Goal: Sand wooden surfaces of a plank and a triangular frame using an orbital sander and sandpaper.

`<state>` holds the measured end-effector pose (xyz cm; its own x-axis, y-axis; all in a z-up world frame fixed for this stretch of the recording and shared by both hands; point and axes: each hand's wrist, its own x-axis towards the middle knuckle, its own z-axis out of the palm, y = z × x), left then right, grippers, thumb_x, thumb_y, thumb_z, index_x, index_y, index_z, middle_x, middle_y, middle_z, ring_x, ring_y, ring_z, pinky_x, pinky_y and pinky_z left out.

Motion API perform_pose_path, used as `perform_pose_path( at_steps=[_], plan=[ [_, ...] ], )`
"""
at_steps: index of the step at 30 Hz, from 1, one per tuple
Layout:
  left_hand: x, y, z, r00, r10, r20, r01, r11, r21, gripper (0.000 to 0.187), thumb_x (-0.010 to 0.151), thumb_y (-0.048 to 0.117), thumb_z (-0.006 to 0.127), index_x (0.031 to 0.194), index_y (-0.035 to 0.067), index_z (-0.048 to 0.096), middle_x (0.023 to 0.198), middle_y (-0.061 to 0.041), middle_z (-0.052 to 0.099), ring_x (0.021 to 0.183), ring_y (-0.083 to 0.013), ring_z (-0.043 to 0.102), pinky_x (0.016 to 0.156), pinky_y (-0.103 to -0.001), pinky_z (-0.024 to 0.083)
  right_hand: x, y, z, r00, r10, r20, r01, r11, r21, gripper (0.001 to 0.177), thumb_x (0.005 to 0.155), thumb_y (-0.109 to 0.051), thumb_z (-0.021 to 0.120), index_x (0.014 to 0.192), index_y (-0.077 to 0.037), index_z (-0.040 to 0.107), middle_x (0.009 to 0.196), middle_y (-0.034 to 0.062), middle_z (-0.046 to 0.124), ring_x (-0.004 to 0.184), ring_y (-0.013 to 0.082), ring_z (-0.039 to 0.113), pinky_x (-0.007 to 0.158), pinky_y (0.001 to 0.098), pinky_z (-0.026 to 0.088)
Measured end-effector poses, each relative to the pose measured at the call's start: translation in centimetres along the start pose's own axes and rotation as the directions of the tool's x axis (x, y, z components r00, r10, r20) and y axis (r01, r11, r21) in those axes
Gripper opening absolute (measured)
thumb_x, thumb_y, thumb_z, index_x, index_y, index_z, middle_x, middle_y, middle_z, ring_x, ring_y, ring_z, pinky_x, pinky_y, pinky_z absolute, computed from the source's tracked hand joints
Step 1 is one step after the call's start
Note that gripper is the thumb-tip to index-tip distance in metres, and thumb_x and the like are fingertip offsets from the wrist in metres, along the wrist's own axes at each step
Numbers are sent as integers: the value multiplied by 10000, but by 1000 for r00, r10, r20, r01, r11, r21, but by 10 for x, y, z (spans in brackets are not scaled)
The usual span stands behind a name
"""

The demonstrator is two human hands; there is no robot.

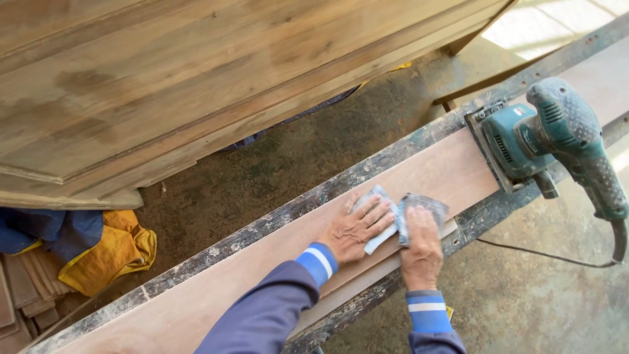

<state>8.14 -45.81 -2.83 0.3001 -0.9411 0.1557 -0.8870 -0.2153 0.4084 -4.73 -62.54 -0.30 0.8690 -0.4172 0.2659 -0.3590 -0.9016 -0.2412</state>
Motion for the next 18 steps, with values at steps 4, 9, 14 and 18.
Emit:
perform_pose_path(
  at_steps=[4, 9, 14, 18],
  plan=[
    [-80, 12, -50, 993, -26, 119, 34, 998, -62, 735, 908, 336, 512, 1583, 121, 317, 1638, -163, 331, 1537, -289, 224, 1247, -520, 123, 10, 14, -6, 999, 45, -6, -45, 999, 29, 610, 822, 129, 532, 1400, -45, 621, 1467, 180, 597, 1405, 361, 527, 1183, 446, 419],
    [-203, 5, -58, 993, -65, 103, 43, 978, 206, 742, 901, 279, 505, 1603, 239, 269, 1634, -82, 329, 1510, -258, 252, 1215, -568, 120, 6, 17, 1, 998, 59, -26, -57, 998, 39, 599, 832, 131, 518, 1391, -52, 629, 1470, 170, 600, 1420, 359, 523, 1195, 442, 416],
    [-75, 6, -23, 996, -49, 75, 46, 998, 36, 633, 1006, 304, 509, 1586, 139, 314, 1611, -182, 350, 1514, -344, 288, 1242, -594, 129, 9, 17, -1, 999, 44, -28, -44, 999, 17, 572, 852, 125, 532, 1388, -49, 632, 1469, 170, 601, 1421, 358, 515, 1193, 444, 412],
    [16, 8, -17, 996, -85, 14, 84, 992, 99, 710, 907, 354, 495, 1576, 179, 335, 1648, -101, 351, 1535, -271, 286, 1262, -551, 148, 12, 14, -2, 999, 41, -10, -41, 999, 17, 609, 811, 139, 528, 1387, -36, 623, 1473, 177, 593, 1422, 362, 506, 1194, 445, 404]
  ],
)
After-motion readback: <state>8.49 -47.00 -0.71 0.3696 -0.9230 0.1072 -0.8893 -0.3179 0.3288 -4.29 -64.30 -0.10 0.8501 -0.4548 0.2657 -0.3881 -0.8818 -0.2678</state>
